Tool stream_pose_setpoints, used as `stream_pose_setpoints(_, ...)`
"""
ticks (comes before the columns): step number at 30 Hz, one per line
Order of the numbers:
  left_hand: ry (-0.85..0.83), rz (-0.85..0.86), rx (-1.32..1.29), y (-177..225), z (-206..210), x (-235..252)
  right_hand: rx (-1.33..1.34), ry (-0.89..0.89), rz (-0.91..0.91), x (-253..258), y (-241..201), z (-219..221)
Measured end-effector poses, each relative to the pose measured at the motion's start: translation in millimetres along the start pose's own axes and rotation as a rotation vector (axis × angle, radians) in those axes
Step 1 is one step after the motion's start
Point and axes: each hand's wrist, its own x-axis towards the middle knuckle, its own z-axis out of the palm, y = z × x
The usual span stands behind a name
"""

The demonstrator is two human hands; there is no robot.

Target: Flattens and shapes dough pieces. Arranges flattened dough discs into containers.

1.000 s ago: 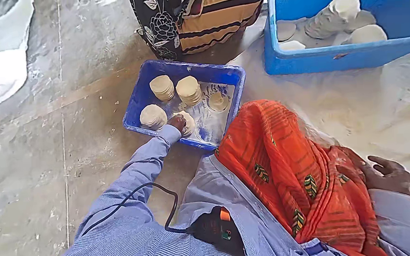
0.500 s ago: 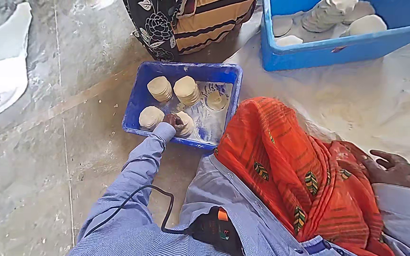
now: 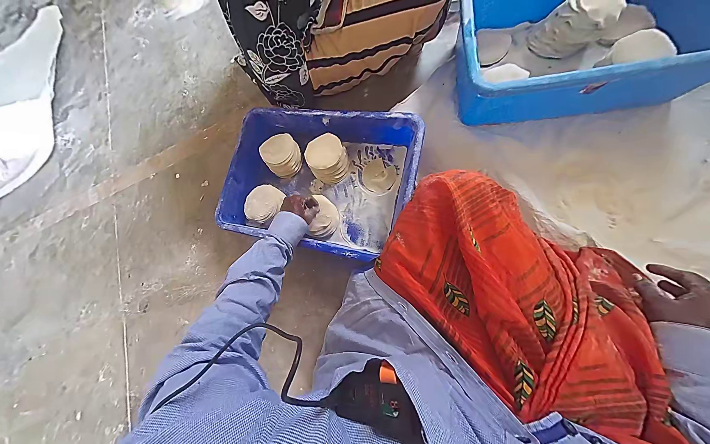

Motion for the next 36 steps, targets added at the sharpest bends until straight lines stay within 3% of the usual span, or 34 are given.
stream_pose_setpoints(2,0.055,-0.096,-0.052,-3.6,-6.0,10.8,-0.009,0.018,-0.042,13.9,22.2,6.4)
stream_pose_setpoints(4,-0.005,-0.155,-0.063,-12.8,-6.1,27.3,-0.030,0.051,-0.090,30.3,48.4,14.7)
stream_pose_setpoints(8,-0.125,-0.187,-0.182,-19.3,-4.5,41.9,-0.032,-0.044,-0.004,8.7,11.1,0.9)
stream_pose_setpoints(13,-0.205,-0.265,0.027,-4.7,-14.0,45.0,-0.043,-0.021,-0.001,4.3,5.1,1.3)
stream_pose_setpoints(24,-0.249,-0.324,0.089,-4.8,-16.6,49.9,-0.055,-0.015,0.012,5.6,7.0,1.3)
stream_pose_setpoints(28,-0.251,-0.268,0.019,-6.5,-13.6,44.4,-0.053,-0.006,0.003,7.1,10.8,1.3)
stream_pose_setpoints(32,-0.130,-0.116,-0.025,2.6,-9.3,19.4,-0.067,-0.005,-0.004,15.7,21.6,3.0)
stream_pose_setpoints(36,-0.009,0.025,-0.071,25.8,-14.7,-7.6,-0.001,0.062,-0.140,21.1,31.6,5.5)
